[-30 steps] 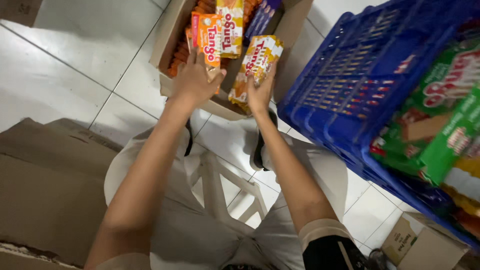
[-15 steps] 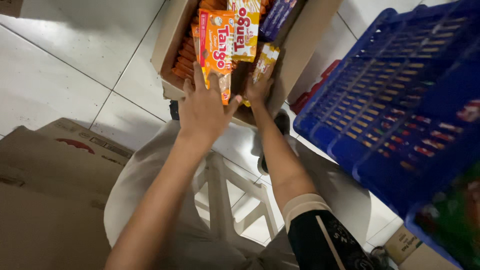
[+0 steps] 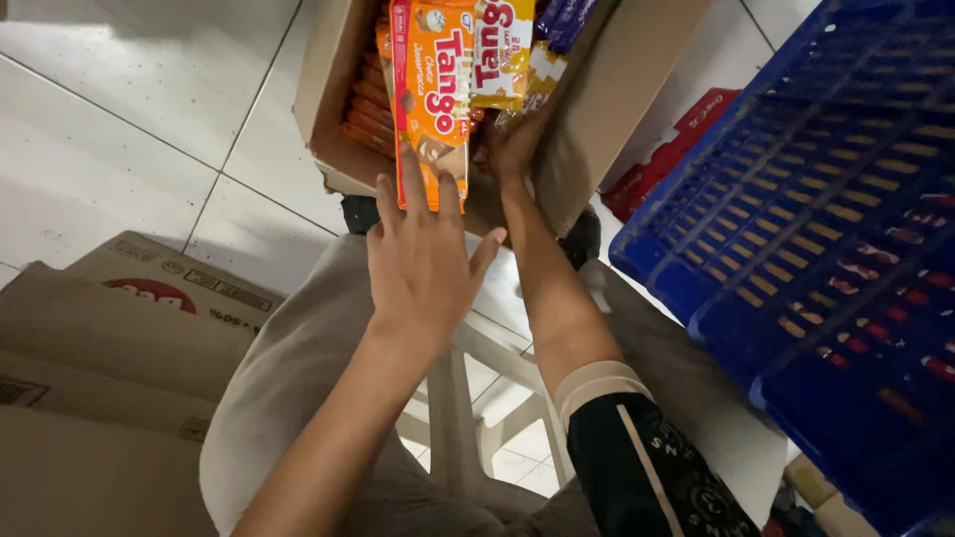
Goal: The person transfers packs of Tango wafers from a blue crate into a cardboard box. They pick up stacks of orange and purple packages and place them into the box, then arrange them to fit.
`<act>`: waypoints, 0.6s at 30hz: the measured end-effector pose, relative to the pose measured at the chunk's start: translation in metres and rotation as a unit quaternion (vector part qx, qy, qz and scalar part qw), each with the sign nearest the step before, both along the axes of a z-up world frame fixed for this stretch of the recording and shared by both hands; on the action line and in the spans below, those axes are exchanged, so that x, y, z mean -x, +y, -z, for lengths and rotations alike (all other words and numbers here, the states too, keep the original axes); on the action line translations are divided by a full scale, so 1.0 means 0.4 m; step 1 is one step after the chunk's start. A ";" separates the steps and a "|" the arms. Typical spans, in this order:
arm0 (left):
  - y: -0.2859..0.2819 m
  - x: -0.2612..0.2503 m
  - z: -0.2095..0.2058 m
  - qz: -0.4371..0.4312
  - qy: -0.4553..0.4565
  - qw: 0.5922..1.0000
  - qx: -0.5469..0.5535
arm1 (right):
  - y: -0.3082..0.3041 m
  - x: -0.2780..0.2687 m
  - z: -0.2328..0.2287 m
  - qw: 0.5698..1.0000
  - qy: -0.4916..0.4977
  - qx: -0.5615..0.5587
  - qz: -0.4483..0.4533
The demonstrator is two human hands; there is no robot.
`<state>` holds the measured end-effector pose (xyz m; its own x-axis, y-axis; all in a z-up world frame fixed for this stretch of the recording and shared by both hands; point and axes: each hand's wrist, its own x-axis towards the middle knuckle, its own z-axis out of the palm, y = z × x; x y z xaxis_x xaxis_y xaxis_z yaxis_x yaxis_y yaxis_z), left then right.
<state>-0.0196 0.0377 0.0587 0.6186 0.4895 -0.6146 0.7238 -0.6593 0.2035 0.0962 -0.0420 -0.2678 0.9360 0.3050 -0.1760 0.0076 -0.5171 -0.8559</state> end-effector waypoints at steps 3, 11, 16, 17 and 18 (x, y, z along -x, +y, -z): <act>-0.008 -0.001 -0.004 0.010 -0.009 1.000 -0.011 | -0.026 -0.009 0.007 0.994 -0.010 -0.078 -0.078; -0.006 0.003 0.003 0.027 -0.007 0.999 -0.017 | -0.042 -0.047 -0.029 0.984 0.065 -0.057 -0.157; -0.001 0.005 0.021 0.014 -0.001 1.000 -0.017 | -0.060 -0.062 -0.081 0.980 -0.038 -0.029 0.193; -0.013 0.013 0.042 0.013 -0.002 1.000 -0.017 | -0.035 -0.068 -0.125 0.980 -0.039 -0.030 0.192; -0.025 0.021 0.063 0.011 -0.025 0.998 -0.059 | -0.010 -0.074 -0.168 0.988 0.059 0.007 0.145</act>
